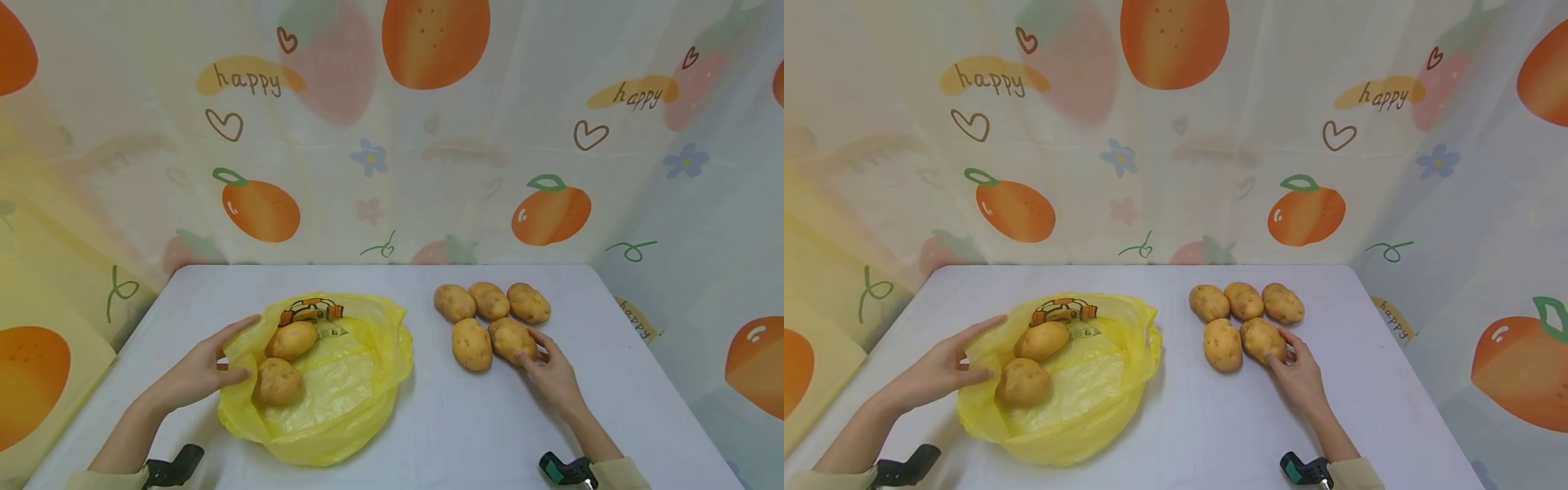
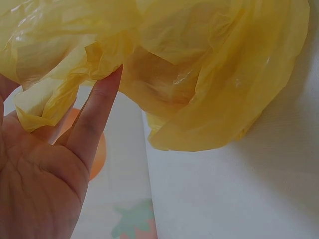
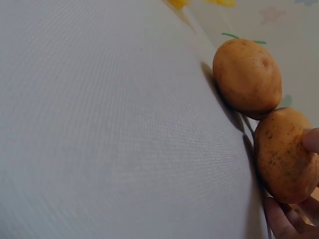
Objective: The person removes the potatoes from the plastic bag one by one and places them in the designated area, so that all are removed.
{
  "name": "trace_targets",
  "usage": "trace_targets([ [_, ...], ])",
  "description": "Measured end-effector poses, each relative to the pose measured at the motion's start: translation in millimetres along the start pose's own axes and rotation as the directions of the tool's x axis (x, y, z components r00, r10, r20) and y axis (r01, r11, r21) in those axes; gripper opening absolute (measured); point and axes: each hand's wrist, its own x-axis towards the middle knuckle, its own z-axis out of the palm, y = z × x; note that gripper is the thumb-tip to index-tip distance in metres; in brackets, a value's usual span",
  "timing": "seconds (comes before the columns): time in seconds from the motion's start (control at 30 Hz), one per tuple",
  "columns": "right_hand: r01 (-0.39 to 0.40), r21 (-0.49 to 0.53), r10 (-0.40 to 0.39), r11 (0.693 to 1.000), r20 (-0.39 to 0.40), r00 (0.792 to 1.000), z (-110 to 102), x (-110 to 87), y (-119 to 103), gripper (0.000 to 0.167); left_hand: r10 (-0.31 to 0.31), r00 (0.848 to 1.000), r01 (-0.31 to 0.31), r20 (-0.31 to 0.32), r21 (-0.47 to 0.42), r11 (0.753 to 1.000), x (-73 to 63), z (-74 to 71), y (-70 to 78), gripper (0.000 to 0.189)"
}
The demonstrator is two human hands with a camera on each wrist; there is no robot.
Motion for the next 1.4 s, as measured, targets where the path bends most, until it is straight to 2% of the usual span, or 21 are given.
trace_targets([
  [0.37, 0.039, -0.033, -0.038, 0.999, 0.023, 0.999, -1.0, 0.9, 3.3, 0.069, 0.026, 1.0, -0.025, 0.007, -0.021, 0.999, 1.5, 0.0, 3.9, 0.079],
  [0.83, 0.066, -0.027, -0.065, 0.997, 0.02, 0.998, -2.2, 0.3, -0.4, 0.065, 0.022, 1.0, -0.021, 0.014, -0.05, 0.999, 1.5, 0.0, 3.4, 0.079],
  [0.97, 0.099, -0.045, -0.099, 0.994, 0.005, 0.995, -1.9, 0.3, -1.1, 0.064, 0.021, 1.0, -0.02, 0.014, -0.043, 0.999, 1.1, 0.1, 3.7, 0.079],
  [1.17, 0.178, -0.079, -0.183, 0.981, -0.054, 0.982, -1.4, 0.1, -3.4, 0.059, 0.023, 1.0, -0.022, 0.013, -0.039, 0.999, 0.7, 0.2, 3.0, 0.079],
  [1.4, 0.262, -0.135, -0.279, 0.956, -0.131, 0.951, -3.7, -1.3, -9.0, 0.051, 0.023, 1.0, -0.022, 0.011, -0.043, 0.999, 1.0, 0.3, 2.4, 0.079],
])
